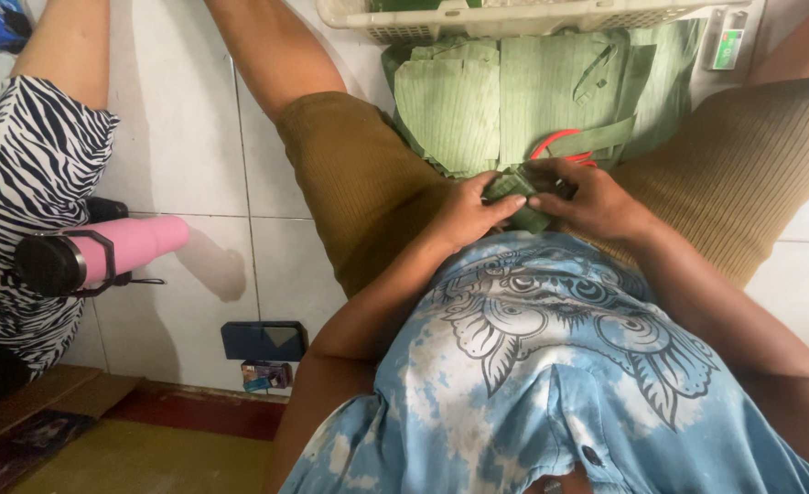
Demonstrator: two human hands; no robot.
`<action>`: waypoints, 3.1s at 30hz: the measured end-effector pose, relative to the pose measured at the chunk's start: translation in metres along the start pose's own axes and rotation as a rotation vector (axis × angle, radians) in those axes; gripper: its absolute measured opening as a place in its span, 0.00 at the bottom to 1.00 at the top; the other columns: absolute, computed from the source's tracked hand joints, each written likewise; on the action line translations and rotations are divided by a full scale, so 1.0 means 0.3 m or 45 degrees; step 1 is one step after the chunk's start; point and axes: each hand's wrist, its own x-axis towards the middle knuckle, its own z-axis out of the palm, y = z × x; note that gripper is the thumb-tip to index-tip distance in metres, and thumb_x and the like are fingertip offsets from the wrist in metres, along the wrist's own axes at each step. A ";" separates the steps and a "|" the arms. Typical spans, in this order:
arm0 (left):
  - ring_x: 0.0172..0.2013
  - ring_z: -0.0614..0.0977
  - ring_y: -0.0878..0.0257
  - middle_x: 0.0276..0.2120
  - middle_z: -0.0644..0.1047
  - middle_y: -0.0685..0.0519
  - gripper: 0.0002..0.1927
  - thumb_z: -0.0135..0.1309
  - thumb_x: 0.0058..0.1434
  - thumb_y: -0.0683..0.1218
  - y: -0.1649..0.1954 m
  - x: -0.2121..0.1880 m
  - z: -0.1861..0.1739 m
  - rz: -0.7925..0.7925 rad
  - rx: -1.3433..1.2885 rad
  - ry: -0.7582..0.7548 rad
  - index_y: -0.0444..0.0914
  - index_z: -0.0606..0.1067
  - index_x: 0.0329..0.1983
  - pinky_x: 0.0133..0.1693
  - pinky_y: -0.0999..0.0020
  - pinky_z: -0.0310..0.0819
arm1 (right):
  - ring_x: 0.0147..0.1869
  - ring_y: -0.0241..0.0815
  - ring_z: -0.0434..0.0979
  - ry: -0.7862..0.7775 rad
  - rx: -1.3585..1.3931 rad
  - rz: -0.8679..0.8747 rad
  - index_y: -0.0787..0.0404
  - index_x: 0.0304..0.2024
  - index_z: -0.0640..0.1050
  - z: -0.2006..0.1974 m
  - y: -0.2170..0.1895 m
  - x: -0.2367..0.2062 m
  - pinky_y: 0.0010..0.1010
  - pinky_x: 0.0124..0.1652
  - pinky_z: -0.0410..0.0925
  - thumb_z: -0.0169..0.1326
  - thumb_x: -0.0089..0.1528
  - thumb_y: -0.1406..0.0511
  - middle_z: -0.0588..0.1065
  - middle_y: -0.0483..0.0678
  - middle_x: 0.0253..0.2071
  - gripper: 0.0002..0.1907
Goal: The person sits on the floor folding banana leaf pieces into small cylindrical leaf containers, pressing and creasing the leaf by hand, occasionally trimming with scissors, and placing finished leaf rolls into a plastic basket.
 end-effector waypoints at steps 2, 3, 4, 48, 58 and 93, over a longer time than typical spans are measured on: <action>0.31 0.81 0.70 0.34 0.81 0.52 0.15 0.63 0.64 0.48 -0.009 0.021 0.003 0.028 0.122 -0.046 0.33 0.76 0.46 0.31 0.73 0.81 | 0.34 0.40 0.79 -0.201 0.029 0.219 0.54 0.63 0.73 -0.045 -0.001 0.026 0.35 0.34 0.73 0.61 0.58 0.61 0.82 0.48 0.44 0.30; 0.30 0.82 0.69 0.34 0.81 0.51 0.17 0.63 0.63 0.49 -0.009 0.034 0.003 0.027 0.174 -0.052 0.33 0.75 0.46 0.30 0.72 0.81 | 0.35 0.42 0.80 -0.259 -0.045 0.226 0.55 0.63 0.75 -0.068 0.000 0.038 0.36 0.36 0.73 0.62 0.58 0.61 0.82 0.52 0.42 0.29; 0.28 0.82 0.68 0.33 0.81 0.50 0.18 0.62 0.61 0.51 -0.007 0.050 0.001 0.028 0.227 -0.057 0.33 0.75 0.46 0.29 0.71 0.81 | 0.36 0.43 0.80 -0.316 -0.120 0.231 0.56 0.62 0.76 -0.086 0.003 0.050 0.36 0.37 0.74 0.63 0.58 0.60 0.83 0.55 0.40 0.29; 0.43 0.78 0.66 0.43 0.78 0.53 0.13 0.58 0.75 0.51 0.154 0.190 -0.102 0.244 -0.720 0.154 0.35 0.76 0.46 0.47 0.66 0.74 | 0.40 0.32 0.75 0.421 1.093 -0.214 0.60 0.56 0.74 -0.184 0.113 -0.008 0.22 0.34 0.69 0.59 0.70 0.70 0.77 0.44 0.44 0.14; 0.49 0.81 0.55 0.52 0.77 0.44 0.26 0.47 0.74 0.59 0.385 -0.010 -0.014 0.004 -1.313 -0.244 0.34 0.70 0.62 0.51 0.58 0.79 | 0.39 0.33 0.75 0.427 0.878 -0.174 0.63 0.56 0.73 -0.062 -0.065 -0.002 0.24 0.38 0.71 0.58 0.68 0.70 0.77 0.45 0.42 0.14; 0.41 0.81 0.65 0.42 0.80 0.50 0.16 0.60 0.64 0.39 0.224 -0.001 0.076 0.498 -0.039 0.342 0.31 0.72 0.53 0.44 0.68 0.79 | 0.44 0.29 0.76 0.423 0.168 -0.323 0.66 0.65 0.73 0.070 -0.188 -0.061 0.23 0.44 0.72 0.55 0.66 0.73 0.79 0.47 0.46 0.23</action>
